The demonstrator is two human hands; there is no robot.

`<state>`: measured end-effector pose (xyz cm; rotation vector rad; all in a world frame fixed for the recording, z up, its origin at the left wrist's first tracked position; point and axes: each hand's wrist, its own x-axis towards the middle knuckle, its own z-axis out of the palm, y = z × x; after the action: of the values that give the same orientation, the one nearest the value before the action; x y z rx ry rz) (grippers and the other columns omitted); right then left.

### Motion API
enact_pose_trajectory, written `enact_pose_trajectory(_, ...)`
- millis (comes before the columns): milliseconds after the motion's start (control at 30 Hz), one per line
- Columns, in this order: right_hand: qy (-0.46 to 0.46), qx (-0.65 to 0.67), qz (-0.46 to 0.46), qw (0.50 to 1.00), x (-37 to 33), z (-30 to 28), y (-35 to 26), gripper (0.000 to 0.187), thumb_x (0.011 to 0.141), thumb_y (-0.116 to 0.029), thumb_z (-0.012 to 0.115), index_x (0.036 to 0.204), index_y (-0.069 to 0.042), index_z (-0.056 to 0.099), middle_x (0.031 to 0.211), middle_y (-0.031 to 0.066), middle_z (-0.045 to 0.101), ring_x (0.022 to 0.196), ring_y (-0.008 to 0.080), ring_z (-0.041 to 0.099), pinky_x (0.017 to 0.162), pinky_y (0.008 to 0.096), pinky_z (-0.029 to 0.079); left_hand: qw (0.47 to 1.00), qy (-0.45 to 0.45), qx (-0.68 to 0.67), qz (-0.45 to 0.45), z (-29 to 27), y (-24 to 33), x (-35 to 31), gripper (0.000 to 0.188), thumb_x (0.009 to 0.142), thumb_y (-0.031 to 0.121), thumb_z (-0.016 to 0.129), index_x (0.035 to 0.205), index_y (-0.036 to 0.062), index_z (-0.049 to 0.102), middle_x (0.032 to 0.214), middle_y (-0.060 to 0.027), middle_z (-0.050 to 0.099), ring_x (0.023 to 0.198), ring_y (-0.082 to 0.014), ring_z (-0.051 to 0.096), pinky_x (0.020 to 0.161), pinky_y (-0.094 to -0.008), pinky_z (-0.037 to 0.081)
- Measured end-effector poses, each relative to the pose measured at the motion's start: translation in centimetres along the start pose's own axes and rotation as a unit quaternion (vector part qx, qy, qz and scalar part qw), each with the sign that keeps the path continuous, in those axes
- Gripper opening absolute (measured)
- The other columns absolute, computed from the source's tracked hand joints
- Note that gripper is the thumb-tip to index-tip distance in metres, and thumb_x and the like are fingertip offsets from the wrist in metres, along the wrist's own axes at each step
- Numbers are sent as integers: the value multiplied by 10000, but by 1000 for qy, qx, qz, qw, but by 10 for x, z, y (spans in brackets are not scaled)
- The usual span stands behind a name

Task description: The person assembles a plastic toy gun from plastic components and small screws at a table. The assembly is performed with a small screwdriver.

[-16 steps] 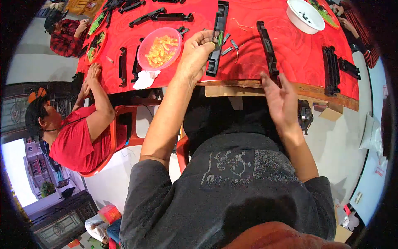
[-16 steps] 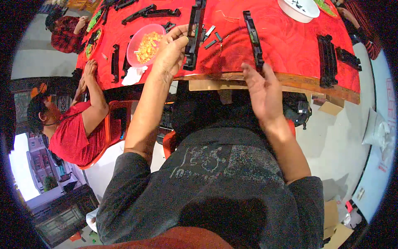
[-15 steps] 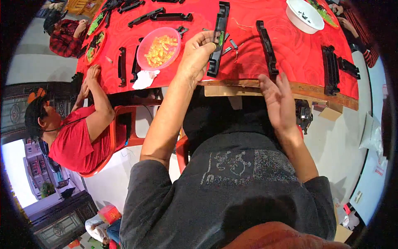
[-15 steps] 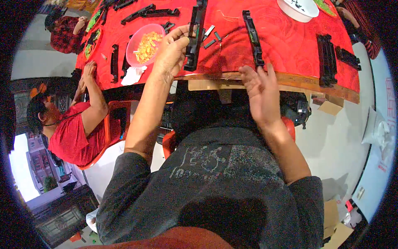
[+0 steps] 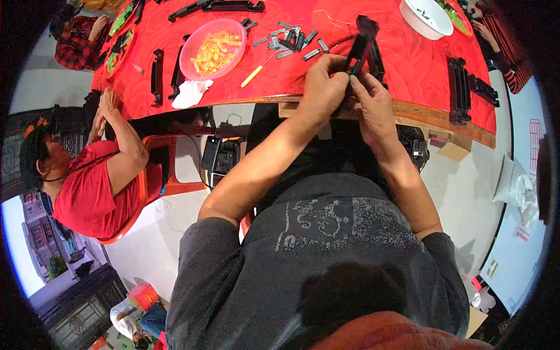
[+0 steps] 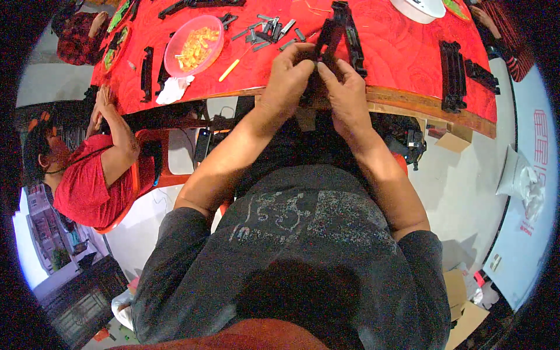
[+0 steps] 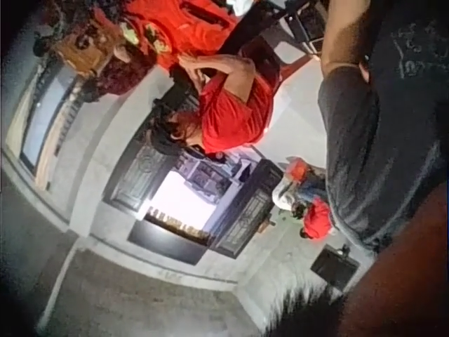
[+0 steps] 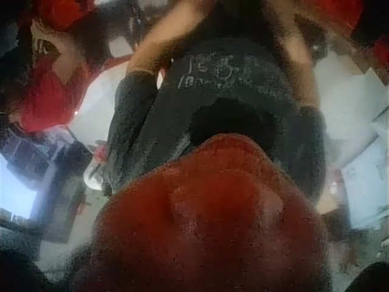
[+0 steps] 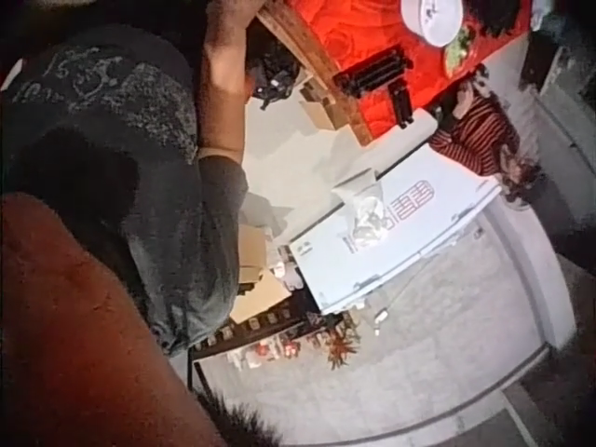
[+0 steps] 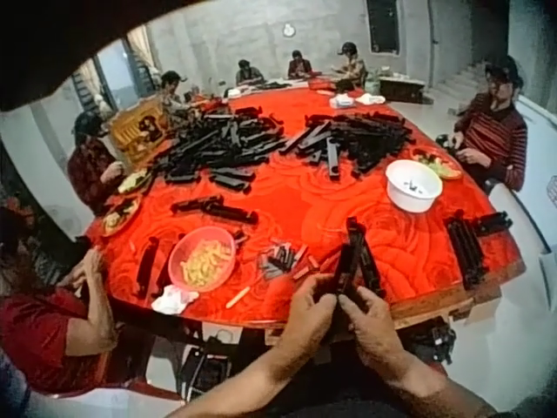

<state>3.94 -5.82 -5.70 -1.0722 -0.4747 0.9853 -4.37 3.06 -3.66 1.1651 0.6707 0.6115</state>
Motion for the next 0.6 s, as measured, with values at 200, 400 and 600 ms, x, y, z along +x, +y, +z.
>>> enact_pose_trajectory(200,22,44,9,999,-2,3,18,211,956,-133,557,1120,-2,571,983,42,649,841,100,603,734,249,488,990,32,82,114,-18,-45,12,354,792,107,542,1097,-72,568,1070,-216,599,1034,-296,579,900,-383,456)
enact_pose_trajectory(400,13,58,30,998,13,-22,21,254,991,-211,501,1141,-14,562,944,45,643,728,106,602,679,255,510,736,192,582,287,-118,3,3,296,750,90,634,1032,9,597,975,-182,580,958,-366,533,876,-445,430)
enact_pose_trajectory(600,22,75,79,994,16,-34,15,304,1001,-257,466,1081,3,601,923,85,657,720,123,617,648,256,537,685,166,697,132,-142,5,-11,271,759,108,619,999,-11,579,1007,-222,582,988,-393,550,838,-482,453)
